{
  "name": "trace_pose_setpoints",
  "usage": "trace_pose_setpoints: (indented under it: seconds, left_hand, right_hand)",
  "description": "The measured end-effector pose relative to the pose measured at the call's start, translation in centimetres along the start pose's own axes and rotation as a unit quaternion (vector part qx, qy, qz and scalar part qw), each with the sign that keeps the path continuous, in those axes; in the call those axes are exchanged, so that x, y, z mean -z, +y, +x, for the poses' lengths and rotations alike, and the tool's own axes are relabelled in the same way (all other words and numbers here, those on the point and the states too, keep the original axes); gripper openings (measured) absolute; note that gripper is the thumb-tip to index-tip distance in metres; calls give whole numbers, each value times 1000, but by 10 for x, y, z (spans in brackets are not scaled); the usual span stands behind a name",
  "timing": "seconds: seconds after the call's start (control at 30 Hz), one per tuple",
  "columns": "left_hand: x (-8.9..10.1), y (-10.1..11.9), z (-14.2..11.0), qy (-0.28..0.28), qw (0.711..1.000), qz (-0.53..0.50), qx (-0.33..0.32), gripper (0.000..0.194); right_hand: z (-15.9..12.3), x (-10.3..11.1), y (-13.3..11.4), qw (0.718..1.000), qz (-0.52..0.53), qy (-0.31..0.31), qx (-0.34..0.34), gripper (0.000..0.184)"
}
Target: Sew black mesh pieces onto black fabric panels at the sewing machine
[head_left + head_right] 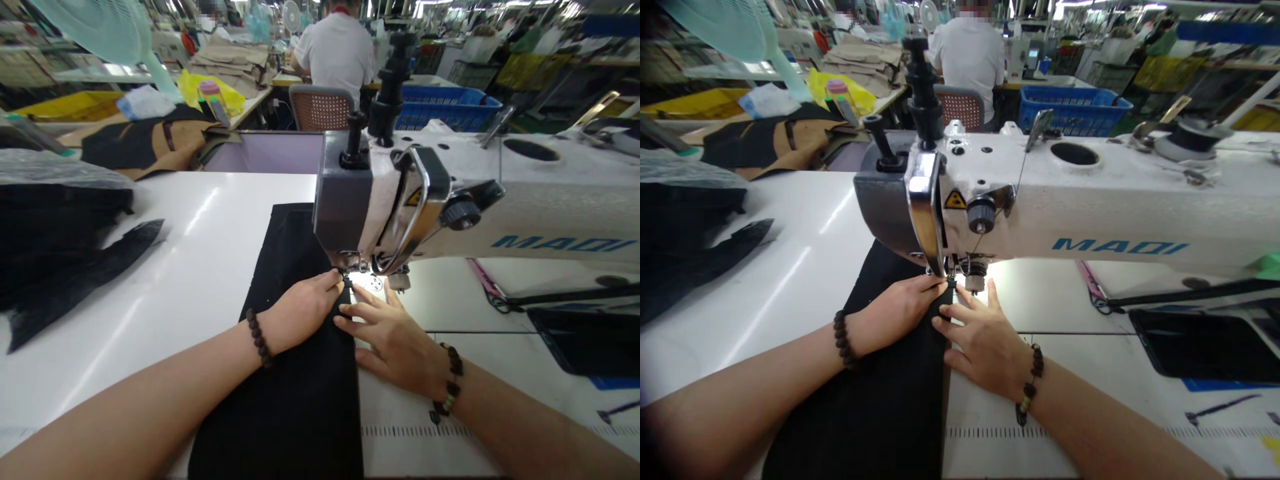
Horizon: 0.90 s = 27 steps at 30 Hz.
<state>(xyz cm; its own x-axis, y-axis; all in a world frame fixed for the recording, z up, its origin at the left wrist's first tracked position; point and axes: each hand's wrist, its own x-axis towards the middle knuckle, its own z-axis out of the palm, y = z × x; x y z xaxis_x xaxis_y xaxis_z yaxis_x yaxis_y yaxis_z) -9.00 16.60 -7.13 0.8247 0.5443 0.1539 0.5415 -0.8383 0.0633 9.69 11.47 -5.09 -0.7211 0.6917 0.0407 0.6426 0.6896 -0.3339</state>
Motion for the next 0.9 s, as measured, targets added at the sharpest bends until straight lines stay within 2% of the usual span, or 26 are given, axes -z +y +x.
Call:
trace_pose_setpoints:
  seconds: [0.23, 0.37, 0.67, 0.9]
  left_hand:
    - [2, -2, 8, 8, 1000, 15, -1, 25]
    - [3, -3, 10, 16, 1000, -18, 12, 24]
    - [7, -4, 12, -9, 999, -28, 35, 19]
    - [2, -1, 17, -62, 995, -14, 76, 25]
  right_hand:
    - [3, 1, -4, 999, -22, 18, -26, 36]
    - [4, 0, -4, 999, -33, 22, -31, 37]
    - [6, -2, -5, 998, -42, 38, -37, 37]
    - [5, -11, -7, 993, -73, 79, -38, 38]
